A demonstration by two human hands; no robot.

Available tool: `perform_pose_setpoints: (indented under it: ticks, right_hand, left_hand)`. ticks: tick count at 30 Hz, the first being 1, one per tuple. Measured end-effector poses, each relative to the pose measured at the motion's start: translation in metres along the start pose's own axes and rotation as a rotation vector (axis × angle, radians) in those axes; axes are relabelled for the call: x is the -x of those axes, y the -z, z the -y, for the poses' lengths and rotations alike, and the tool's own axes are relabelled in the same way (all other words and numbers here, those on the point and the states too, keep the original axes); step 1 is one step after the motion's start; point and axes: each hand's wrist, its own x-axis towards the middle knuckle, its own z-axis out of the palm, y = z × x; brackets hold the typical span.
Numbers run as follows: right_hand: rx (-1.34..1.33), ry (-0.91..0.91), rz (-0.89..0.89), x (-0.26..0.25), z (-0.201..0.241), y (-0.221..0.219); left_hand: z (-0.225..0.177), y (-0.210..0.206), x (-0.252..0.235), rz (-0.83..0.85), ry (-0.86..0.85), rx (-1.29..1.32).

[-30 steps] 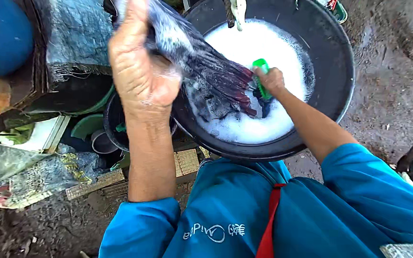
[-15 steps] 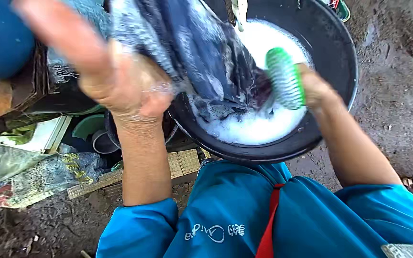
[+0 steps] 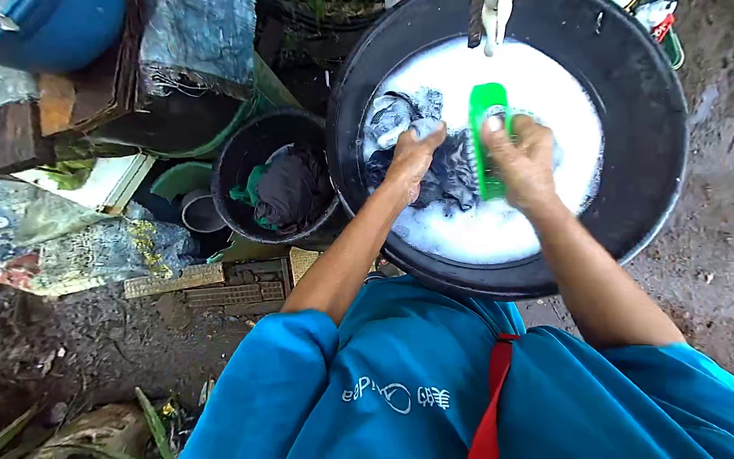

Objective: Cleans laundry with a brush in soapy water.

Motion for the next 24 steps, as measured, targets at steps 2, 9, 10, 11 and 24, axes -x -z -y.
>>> perform_pose_setpoints:
  ticks: [2, 9, 10, 11, 24]
  right_hand:
    - [0.151, 0.155, -0.011, -0.008, -0.009, -0.037]
    - [0.545, -0.467, -0.086, -0.059, -0.107, 0.048]
    - [0.558, -0.459, -0.141, -0.062, -0.108, 0.064]
    - [0.527, -0.443, -0.195, -0.065, -0.106, 0.078]
    - [-0.536, -0.377, -0.070, -0.019, -0.036, 0.120]
  left_hand:
    - [-0.019, 0.000, 0.006, -0.116, -0.059, 0.084]
    - [-0.086, 0.064, 0.033, 0.031, -0.424, 0.579]
    - [-0.084, 0.068, 0.030, 0.077, -0.463, 0.606]
    - [-0.077, 0.070, 0.022, 0.104, -0.487, 0.561]
    - [-0.079, 0.072, 0.031, 0.493, -0.596, 0.503]
